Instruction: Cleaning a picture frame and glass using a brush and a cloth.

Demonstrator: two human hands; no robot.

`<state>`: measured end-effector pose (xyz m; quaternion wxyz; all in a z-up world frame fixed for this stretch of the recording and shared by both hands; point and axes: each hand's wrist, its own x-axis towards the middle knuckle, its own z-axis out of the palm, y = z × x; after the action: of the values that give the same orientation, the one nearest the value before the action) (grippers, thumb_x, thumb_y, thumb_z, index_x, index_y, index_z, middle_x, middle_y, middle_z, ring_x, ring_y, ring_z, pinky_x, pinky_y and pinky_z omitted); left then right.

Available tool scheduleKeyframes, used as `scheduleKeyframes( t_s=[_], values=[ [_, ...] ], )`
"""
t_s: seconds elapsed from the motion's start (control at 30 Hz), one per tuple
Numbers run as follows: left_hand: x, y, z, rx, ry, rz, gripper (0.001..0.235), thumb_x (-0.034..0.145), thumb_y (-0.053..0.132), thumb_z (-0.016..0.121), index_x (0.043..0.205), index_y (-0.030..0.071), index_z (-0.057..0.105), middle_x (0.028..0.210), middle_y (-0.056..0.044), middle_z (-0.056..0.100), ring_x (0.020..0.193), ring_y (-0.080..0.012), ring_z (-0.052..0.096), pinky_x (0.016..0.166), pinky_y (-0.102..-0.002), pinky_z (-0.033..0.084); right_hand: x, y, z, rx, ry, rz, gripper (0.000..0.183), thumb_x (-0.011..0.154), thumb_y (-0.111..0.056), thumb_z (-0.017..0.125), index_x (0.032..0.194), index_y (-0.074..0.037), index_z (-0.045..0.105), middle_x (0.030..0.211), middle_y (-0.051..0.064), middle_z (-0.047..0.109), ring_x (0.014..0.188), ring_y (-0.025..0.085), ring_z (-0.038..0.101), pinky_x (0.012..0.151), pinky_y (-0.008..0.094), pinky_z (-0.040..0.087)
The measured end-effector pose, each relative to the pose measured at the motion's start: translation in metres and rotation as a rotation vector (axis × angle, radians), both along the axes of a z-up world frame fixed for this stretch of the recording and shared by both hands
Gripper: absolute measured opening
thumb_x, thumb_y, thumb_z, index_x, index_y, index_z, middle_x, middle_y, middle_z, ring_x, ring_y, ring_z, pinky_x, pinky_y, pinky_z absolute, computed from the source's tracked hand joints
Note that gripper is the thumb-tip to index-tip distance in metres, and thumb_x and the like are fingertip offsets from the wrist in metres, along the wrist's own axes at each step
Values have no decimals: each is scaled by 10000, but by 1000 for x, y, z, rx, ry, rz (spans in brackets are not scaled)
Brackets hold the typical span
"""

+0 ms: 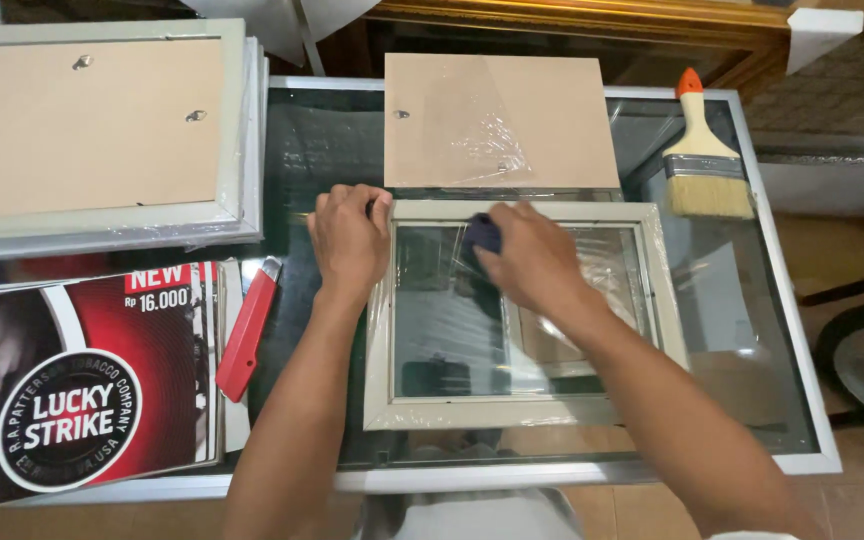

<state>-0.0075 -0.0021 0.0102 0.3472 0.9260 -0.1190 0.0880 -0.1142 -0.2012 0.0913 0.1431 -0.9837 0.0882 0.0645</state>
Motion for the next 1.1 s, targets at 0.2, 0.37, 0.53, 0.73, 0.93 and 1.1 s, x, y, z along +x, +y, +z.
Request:
scheduleKeyframes(
  t_s=[0.2,0.37,0.53,0.73,0.93,1.1],
  values=[
    [3,-2,-7,22,-21,18,191,1022,403,624,964,248,720,937,4,628,1045,-254,620,926,-438,454,-68,-121,14,-118,57,-320,474,904,-283,688,1289,-8,670,1150,307,704,1098,519,677,900,598,539],
    [-1,-5,-5,26,-51,24,165,1016,369,635,967,233,715,960,-9,633,1042,-269,620,917,-447,453,-71,-146,-2,-158,59,-287,487,886,-379,699,1280,-93,689,1164,227,725,1115,449,690,902,547,554],
    [-5,-7,0,30,-57,32,165,1013,350,634,973,209,708,982,-40,639,1040,-298,616,912,-468,447,-127,-100,31,-229,222,-65,571,779,-270,753,1339,-220,657,1202,141,704,1126,397,700,913,504,593],
    [-8,-9,10,9,-147,34,84,933,171,677,945,135,751,942,-84,673,898,-301,582,871,-446,421,-184,-103,26,-147,402,72,563,725,-149,798,1229,-374,687,1291,-154,628,1049,161,720,916,370,606],
    [-8,-9,13,-1,-106,48,116,953,204,652,944,140,747,945,-72,672,915,-286,573,896,-427,416,-131,-29,14,102,240,228,542,696,-71,799,1190,-276,715,1207,-71,675,1059,198,670,886,397,568],
    [-2,-6,-3,1,-84,46,134,970,333,650,936,216,704,959,-8,640,1032,-280,623,906,-457,459,-71,65,-44,141,-80,693,647,644,-153,851,1239,-247,615,1093,79,567,976,384,608,822,474,542]
  ],
)
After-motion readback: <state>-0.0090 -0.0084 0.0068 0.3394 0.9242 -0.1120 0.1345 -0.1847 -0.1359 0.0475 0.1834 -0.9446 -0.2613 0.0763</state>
